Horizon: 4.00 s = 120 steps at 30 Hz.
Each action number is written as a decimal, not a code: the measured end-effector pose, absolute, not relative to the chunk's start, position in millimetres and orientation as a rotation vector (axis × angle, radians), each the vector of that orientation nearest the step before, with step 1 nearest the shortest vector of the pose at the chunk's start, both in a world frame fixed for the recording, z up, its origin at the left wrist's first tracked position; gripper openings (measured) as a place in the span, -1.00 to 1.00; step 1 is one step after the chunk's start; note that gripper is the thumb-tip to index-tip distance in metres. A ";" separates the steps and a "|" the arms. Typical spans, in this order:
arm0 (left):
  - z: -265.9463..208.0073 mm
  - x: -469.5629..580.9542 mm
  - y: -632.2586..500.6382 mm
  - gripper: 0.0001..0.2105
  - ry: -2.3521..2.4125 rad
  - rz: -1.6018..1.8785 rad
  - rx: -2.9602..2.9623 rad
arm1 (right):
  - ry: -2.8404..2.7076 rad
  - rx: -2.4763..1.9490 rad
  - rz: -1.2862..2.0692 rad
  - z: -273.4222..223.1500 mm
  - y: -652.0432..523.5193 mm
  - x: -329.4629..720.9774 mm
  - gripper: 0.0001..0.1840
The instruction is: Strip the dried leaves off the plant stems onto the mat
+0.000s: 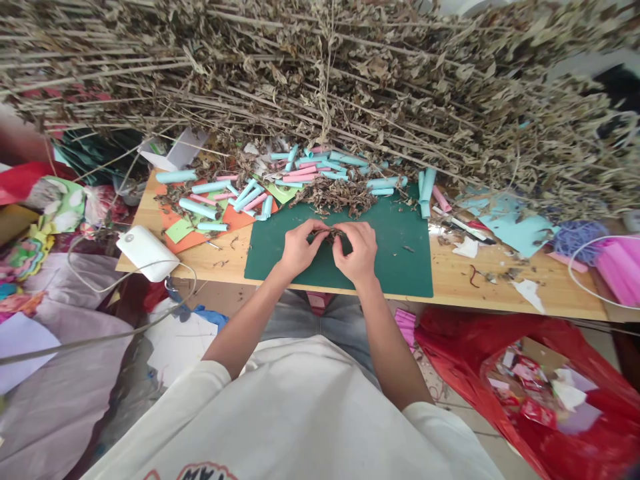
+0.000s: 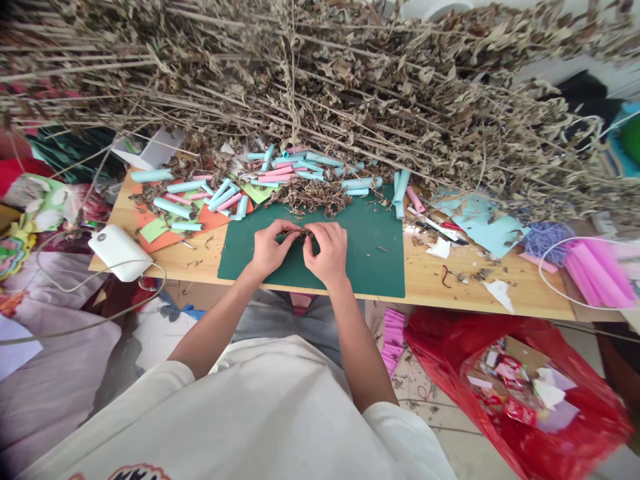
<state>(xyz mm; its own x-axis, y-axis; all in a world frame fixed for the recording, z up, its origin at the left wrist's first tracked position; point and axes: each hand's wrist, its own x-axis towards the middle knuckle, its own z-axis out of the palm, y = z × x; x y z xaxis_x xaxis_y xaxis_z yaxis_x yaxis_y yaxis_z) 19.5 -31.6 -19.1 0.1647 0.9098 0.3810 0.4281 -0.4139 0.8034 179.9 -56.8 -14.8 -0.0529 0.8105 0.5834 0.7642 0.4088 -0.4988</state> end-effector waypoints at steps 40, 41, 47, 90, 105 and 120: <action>-12.6 21.6 -31.8 -0.86 1.166 1.131 2.000 | -1.724 -1.375 0.159 -20.5 -54.0 181.8 -0.86; -13.3 21.3 -31.7 -0.86 1.181 1.140 1.987 | -1.707 -1.382 0.158 -20.8 -53.8 182.2 -0.86; -13.6 19.9 -28.5 -0.82 1.136 1.228 1.962 | -1.739 -1.379 0.100 -22.1 -52.6 182.5 -0.83; -15.3 19.6 -28.3 -0.82 1.110 1.232 1.623 | -1.769 -1.267 0.101 -15.7 -53.8 180.7 -0.90; -14.7 17.2 -28.9 -0.88 1.001 1.240 1.631 | -1.744 -1.245 0.139 -16.3 -53.8 179.9 -0.89; -10.0 20.0 -29.2 -0.91 1.057 1.163 1.733 | -1.725 -1.220 0.170 -20.0 -52.6 178.1 -0.90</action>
<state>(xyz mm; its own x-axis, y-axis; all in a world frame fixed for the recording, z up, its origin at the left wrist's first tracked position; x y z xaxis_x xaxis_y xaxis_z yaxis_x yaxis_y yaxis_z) 20.0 -29.2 -10.0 0.2351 0.9248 0.2992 0.2098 -0.3488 0.9134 178.1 -52.6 -20.0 -0.0172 0.7809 0.6244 0.6444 0.4861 -0.5903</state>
